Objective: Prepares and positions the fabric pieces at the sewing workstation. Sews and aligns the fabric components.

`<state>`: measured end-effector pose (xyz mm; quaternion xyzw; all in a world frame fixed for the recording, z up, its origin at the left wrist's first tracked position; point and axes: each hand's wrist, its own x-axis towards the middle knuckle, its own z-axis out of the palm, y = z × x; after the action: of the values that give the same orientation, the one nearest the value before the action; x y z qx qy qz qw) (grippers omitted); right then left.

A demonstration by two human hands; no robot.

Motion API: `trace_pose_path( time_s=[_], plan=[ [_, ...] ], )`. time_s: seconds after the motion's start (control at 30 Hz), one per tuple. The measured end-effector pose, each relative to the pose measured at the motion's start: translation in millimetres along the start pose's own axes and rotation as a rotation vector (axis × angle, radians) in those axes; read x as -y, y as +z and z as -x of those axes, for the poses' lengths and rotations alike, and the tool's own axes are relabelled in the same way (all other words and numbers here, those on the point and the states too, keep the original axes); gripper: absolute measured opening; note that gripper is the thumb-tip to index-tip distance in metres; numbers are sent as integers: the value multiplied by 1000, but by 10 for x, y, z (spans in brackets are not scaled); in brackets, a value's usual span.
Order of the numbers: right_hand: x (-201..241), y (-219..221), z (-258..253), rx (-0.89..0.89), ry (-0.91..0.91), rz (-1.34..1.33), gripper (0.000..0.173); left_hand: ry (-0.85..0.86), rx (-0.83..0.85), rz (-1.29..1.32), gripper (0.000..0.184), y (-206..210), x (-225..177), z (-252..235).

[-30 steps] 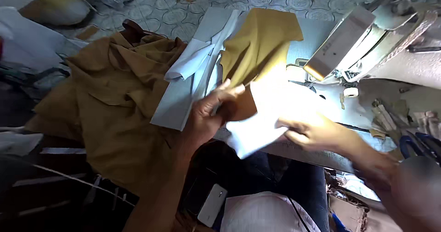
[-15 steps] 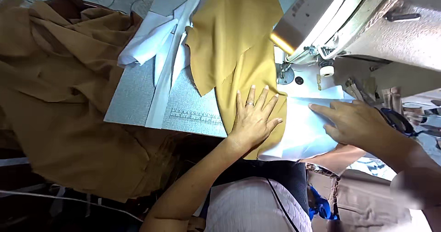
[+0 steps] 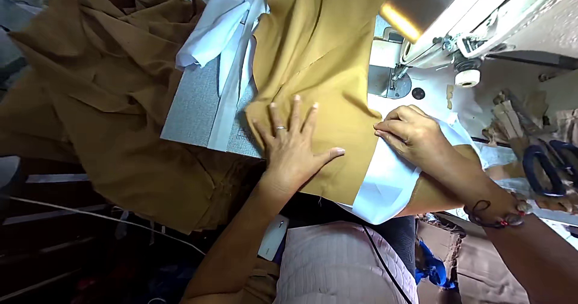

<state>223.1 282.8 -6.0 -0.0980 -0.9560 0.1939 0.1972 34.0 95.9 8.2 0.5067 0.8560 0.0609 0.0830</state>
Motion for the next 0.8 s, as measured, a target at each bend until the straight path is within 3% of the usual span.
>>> trace_pose_path(
  time_s=[0.07, 0.17, 0.23, 0.33, 0.5, 0.8],
  plan=[
    [-5, 11, 7, -5, -33, 28, 15, -1, -72, -32, 101, -94, -68, 76],
    [-33, 51, -6, -40, -123, 15, 18, 222, -300, 165, 37, -21, -441, 158],
    [-46, 84, -15, -60, -197, -11, 19, 305, -333, 359, 18, 155, -633, 193],
    [-83, 97, -22, -50, -272, -56, 21, 271, -277, 435, 23, 325, -711, 237],
    [-116, 51, -8, -33, -226, -81, 23, 210, -291, 423, 29, 362, -672, 278],
    [-132, -51, -39, 36, -211, -143, 19, 148, -203, 546, 19, 242, -623, 197]
  ],
)
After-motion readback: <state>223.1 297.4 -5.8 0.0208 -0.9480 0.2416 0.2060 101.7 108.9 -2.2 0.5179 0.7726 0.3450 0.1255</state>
